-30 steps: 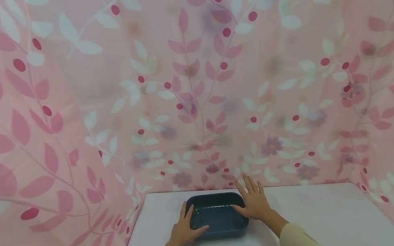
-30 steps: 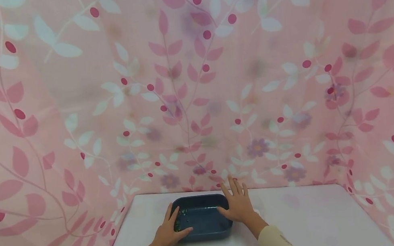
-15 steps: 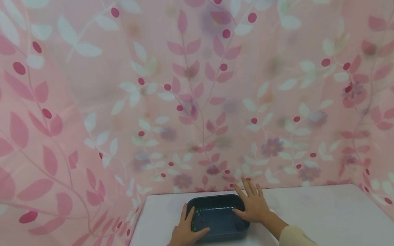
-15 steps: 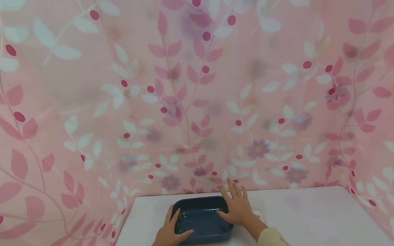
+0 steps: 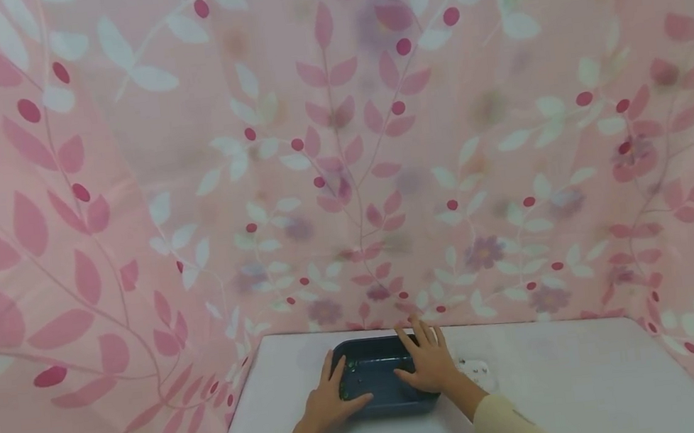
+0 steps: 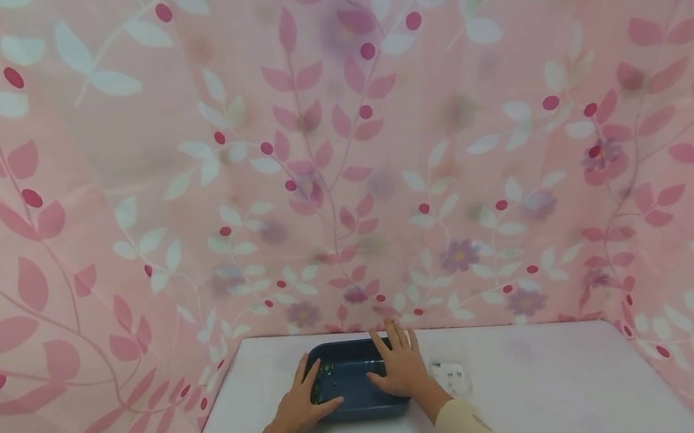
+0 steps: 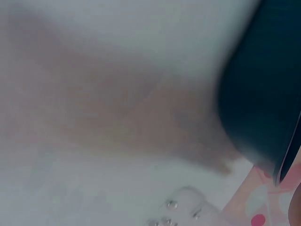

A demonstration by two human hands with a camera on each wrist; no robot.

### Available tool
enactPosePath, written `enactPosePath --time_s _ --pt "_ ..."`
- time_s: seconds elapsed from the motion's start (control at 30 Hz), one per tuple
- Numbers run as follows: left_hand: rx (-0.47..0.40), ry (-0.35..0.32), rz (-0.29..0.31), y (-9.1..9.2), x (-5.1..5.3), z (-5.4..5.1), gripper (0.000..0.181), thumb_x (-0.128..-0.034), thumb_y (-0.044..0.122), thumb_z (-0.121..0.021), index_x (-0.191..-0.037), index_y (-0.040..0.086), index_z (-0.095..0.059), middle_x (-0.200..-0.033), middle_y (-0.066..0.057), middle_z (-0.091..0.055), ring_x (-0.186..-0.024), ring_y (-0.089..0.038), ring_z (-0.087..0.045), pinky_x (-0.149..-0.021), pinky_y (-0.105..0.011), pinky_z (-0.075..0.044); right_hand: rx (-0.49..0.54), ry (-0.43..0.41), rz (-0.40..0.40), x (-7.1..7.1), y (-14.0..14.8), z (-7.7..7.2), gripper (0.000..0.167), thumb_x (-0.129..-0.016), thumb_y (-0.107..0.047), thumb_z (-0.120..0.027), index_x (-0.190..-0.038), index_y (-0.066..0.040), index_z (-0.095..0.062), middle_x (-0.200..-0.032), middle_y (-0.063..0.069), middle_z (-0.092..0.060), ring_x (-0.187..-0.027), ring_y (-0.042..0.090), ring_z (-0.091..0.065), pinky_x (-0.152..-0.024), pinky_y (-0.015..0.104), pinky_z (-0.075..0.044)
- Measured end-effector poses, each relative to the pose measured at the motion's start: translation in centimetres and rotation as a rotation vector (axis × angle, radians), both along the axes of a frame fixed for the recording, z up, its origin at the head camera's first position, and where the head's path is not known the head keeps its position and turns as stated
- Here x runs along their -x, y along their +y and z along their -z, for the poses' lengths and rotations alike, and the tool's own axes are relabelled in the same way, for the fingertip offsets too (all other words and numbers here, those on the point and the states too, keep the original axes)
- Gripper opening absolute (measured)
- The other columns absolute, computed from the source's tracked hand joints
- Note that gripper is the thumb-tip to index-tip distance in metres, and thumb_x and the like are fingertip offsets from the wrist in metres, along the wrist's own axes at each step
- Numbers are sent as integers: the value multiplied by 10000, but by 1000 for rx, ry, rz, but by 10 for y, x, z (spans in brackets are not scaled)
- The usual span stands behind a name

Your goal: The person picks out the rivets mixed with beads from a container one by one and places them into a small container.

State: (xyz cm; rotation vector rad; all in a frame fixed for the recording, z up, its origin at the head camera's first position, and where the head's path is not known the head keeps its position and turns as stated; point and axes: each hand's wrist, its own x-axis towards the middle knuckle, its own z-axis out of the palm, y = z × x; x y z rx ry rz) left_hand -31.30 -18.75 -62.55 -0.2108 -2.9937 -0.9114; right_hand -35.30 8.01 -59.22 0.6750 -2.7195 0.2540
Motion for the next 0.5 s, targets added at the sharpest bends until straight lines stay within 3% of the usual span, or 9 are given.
enactPosePath --time_s 0.3,0.5 --pt "20 24 4 4 -4 -11 1061 -758 752 -649 -1562 155 -300 -1661 -145 -106 -1000 -366 -660 -883 -678 -454 78 38 -48 -3 -32 10 908 -791 -510 -760 -1522 -141 -370 -1600 235 -238 -1376 426 -378 -1077 670 -294" --pt "37 9 -11 1 -4 -5 1083 -743 801 -608 -1564 166 -298 -1663 -145 -100 -1002 -352 -656 -888 -674 -456 195 -30 -59 -7 -56 17 862 -759 -386 -836 -1470 -101 -440 -1576 245 -283 -1325 437 -434 -1017 650 -384"
